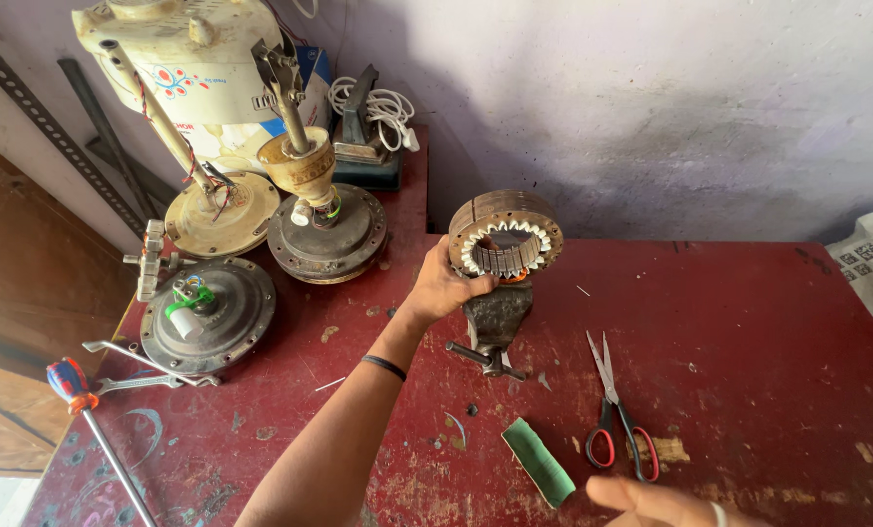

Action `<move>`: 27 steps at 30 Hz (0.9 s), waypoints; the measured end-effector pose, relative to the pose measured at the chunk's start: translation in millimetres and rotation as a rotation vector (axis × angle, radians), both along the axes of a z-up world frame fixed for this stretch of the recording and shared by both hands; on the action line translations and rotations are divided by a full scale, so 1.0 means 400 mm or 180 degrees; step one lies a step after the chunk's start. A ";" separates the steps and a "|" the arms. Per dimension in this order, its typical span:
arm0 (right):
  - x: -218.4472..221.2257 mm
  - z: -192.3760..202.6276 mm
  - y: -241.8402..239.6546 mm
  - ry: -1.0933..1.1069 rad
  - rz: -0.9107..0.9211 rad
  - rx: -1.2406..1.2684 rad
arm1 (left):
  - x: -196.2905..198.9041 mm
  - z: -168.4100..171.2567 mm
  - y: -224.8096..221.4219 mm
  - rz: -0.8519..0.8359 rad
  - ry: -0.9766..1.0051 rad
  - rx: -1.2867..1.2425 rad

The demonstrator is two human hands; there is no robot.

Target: The person winds copper wire around the slots of a motor stator held in a bench vise. They use scissors to trim the wire and continue wrapping it into the stator slots.

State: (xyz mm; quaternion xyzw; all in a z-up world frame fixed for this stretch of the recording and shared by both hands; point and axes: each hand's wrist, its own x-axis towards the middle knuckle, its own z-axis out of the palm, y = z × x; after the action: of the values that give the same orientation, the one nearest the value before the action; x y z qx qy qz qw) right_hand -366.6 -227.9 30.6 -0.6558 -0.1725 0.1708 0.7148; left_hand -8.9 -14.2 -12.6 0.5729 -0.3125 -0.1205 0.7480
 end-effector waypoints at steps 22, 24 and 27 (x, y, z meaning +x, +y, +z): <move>0.514 0.172 0.255 -0.0696 -0.3690 -0.3280 | -0.014 0.042 0.013 0.0303 -0.0326 0.0519; 0.523 0.164 0.244 -0.0284 -0.3580 -0.3185 | -0.013 0.043 0.014 0.0336 -0.0394 0.0542; 0.535 0.148 0.245 0.0164 -0.3491 -0.3070 | -0.010 0.043 0.014 0.0397 -0.0503 0.0638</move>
State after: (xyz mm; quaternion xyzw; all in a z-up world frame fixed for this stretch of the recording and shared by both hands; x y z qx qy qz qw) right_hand -152.7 -129.7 89.8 -0.8856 0.2921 -0.1395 0.3330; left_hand -12.8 -8.5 4.7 0.6708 -0.3206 -0.0589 0.6661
